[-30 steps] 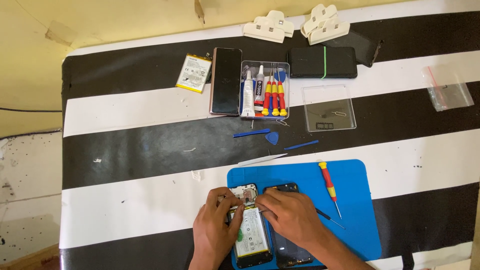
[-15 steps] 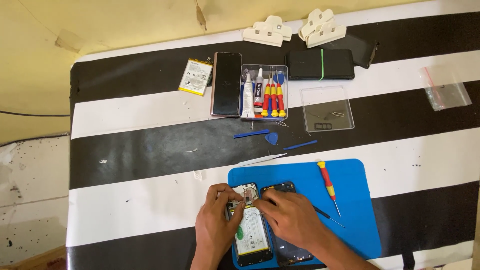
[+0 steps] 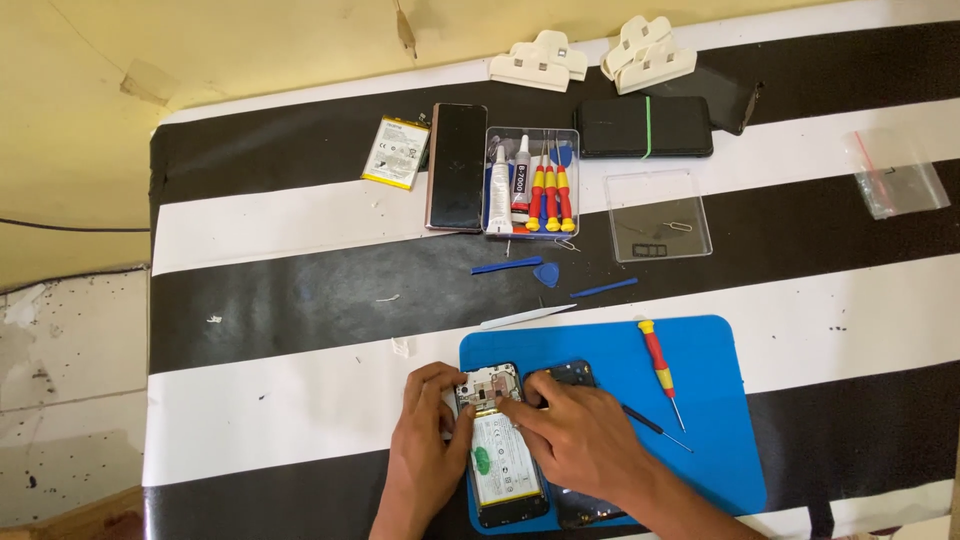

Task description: A person is seen repairing a mobile phone on a workbench, using a screwdriver to fasten screws and tweezers to handle small internal parts.

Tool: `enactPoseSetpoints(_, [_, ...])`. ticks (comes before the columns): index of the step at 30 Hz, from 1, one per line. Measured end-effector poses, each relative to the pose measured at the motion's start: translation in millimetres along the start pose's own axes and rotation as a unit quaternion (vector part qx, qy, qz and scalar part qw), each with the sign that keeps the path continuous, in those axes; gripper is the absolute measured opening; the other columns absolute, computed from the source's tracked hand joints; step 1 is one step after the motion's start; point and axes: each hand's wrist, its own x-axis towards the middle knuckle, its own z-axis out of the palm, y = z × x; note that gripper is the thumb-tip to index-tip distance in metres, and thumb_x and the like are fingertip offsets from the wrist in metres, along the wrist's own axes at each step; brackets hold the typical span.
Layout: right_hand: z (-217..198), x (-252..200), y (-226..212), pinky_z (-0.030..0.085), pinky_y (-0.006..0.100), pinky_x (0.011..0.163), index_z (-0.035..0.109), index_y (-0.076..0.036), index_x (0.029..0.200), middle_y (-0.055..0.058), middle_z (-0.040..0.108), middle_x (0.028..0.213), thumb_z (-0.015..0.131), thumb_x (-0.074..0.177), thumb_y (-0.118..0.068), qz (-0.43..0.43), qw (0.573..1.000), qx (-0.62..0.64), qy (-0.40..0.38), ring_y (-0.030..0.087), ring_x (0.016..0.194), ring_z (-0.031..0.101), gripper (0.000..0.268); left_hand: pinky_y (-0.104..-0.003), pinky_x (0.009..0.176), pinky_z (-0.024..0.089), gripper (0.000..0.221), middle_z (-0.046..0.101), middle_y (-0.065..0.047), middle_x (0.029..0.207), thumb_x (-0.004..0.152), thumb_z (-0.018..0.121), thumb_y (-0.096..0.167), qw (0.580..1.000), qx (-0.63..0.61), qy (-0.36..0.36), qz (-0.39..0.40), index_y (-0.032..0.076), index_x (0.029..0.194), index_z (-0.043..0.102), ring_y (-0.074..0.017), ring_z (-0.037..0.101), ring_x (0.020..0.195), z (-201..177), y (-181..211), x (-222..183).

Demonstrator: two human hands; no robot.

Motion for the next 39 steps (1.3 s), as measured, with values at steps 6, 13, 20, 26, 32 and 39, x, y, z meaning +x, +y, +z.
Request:
enactPoseSetpoints(6, [-2.7, 2.7, -0.4, 0.062, 0.039, 0.055, 0.063, -0.030, 0.134, 0.012, 0.055, 0.126, 0.069, 0.098, -0.038, 0.014, 0.998, -0.007, -0.057, 0.026, 0.084, 0.069, 0.038, -0.031, 0.054, 0.049, 0.032, 0.052, 0.002, 0.129, 0.093, 0.063, 0.013, 0.998, 0.009, -0.047, -0.040, 0.021, 0.124, 0.064, -0.0102, 0.051, 0.055, -6.5, 7.7, 6.7])
enactPoseSetpoints(13, [-6.7, 4.3, -4.5, 0.062, 0.041, 0.054, 0.057, -0.027, 0.136, 0.014, 0.054, 0.130, 0.075, 0.094, -0.037, 0.010, 0.996, -0.030, -0.079, 0.029, 0.085, 0.070, 0.047, -0.031, 0.055, 0.051, 0.029, 0.053, 0.002, 0.129, 0.094, 0.064, 0.017, 0.996, 0.018, -0.075, -0.054, 0.023, 0.123, 0.066, -0.0099, 0.056, 0.054, -16.0, 16.2, 12.7])
enactPoseSetpoints(20, [-9.2, 3.2, -4.9, 0.061, 0.041, 0.053, 0.052, -0.023, 0.139, 0.018, 0.051, 0.135, 0.079, 0.091, -0.031, -0.033, 0.993, -0.072, -0.085, 0.031, 0.084, 0.068, 0.055, -0.031, 0.057, 0.050, 0.029, 0.053, 0.006, 0.128, 0.092, 0.070, 0.022, 0.992, 0.054, -0.103, -0.055, 0.028, 0.120, 0.073, -0.0108, 0.057, 0.056, -19.4, 10.1, 20.3])
enactPoseSetpoints(26, [-9.4, 2.7, -6.4, 0.063, 0.043, 0.059, 0.053, -0.026, 0.141, 0.019, 0.050, 0.137, 0.079, 0.092, -0.029, -0.022, 0.995, -0.049, -0.086, 0.033, 0.094, 0.068, 0.056, -0.032, 0.053, 0.053, 0.029, 0.053, 0.010, 0.124, 0.088, 0.075, 0.035, 0.987, 0.096, -0.100, -0.077, 0.035, 0.118, 0.073, -0.0094, 0.062, 0.058, -17.9, 20.2, 22.9])
enactPoseSetpoints(32, [2.7, -7.6, 4.8, 0.062, 0.041, 0.061, 0.060, -0.019, 0.134, 0.014, 0.057, 0.132, 0.073, 0.096, -0.029, -0.026, 0.999, -0.007, -0.026, 0.028, 0.094, 0.069, 0.042, -0.036, 0.051, 0.055, 0.029, 0.051, 0.010, 0.126, 0.090, 0.071, 0.041, 0.982, 0.138, -0.094, -0.093, 0.039, 0.119, 0.070, -0.0111, 0.066, 0.063, -10.8, 18.2, 21.6])
enactPoseSetpoints(39, [14.9, -17.5, 8.2, 0.061, 0.040, 0.066, 0.064, -0.011, 0.131, 0.012, 0.062, 0.128, 0.072, 0.096, -0.031, -0.035, 0.999, -0.028, 0.017, 0.026, 0.093, 0.068, 0.041, -0.040, 0.054, 0.061, 0.028, 0.050, 0.008, 0.129, 0.091, 0.069, 0.041, 0.982, 0.151, -0.083, -0.080, 0.037, 0.120, 0.070, -0.0130, 0.073, 0.086, -7.0, 13.0, 19.4])
